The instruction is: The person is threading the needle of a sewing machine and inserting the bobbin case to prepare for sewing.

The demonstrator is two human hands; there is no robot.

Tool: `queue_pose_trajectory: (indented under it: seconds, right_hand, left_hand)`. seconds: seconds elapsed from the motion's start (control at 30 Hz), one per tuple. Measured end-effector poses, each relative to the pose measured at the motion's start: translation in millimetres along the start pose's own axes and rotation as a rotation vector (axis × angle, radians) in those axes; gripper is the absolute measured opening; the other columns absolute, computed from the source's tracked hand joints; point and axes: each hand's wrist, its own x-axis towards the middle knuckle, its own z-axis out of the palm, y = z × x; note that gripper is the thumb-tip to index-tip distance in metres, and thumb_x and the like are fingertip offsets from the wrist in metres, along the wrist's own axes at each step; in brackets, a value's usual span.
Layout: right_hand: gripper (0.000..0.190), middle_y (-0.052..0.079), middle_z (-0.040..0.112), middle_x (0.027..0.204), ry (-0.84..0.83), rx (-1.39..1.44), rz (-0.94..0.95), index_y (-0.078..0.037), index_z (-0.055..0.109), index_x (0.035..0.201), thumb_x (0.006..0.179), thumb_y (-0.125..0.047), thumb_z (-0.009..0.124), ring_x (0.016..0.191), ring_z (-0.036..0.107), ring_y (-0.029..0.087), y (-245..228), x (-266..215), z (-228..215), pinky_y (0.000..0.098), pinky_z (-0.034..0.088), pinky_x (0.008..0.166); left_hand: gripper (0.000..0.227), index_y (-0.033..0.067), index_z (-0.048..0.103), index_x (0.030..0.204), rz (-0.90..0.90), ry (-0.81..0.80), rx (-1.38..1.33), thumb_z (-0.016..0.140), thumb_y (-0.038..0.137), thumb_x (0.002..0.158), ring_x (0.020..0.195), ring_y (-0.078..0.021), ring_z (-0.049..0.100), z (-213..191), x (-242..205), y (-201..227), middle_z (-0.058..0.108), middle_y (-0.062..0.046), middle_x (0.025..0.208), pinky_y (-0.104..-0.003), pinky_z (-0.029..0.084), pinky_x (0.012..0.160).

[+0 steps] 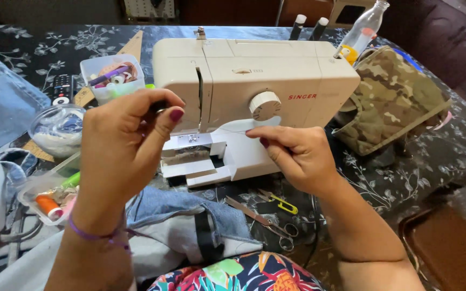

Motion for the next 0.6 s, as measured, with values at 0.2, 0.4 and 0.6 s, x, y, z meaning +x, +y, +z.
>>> queue_pose_trajectory:
  seconds: [0.2,0.4,0.6]
  right_hand:
    - [0.037,0.000,0.074,0.093,0.031,-0.056,-0.154,-0.016,0.078,0.125,0.095,-0.003,0.063,0.077,0.069,0.014,-2,15,33,0.0269,0.053,0.072]
    - [0.028,0.002,0.065,0.070,-0.016,-0.124,-0.319,-0.013,0.074,0.123,0.100,0.000,0.063,0.063,0.065,0.023,-15,32,71,0.0353,0.050,0.064]
    - [0.030,0.013,0.077,0.075,0.025,-0.135,-0.238,-0.010,0.081,0.119,0.094,-0.003,0.068,0.068,0.076,0.034,-3,38,101,0.0378,0.060,0.063]
  left_hand:
    - [0.022,0.0072,0.075,0.115,-0.293,-0.275,-0.155,0.053,0.007,0.111,0.060,-0.0113,0.055,-39,11,-36,0.066,-0.002,0.077,-0.026,0.042,0.054]
    - [0.025,0.0139,0.087,0.112,-0.219,-0.552,0.038,0.068,0.028,0.101,0.085,-0.0102,0.073,-55,17,-95,0.082,0.000,0.094,-0.028,0.054,0.075]
    - [0.011,0.0021,0.085,0.098,-0.265,-0.402,-0.308,0.078,0.011,0.098,0.066,-0.0159,0.059,-36,14,-139,0.064,-0.008,0.067,-0.032,0.050,0.064]
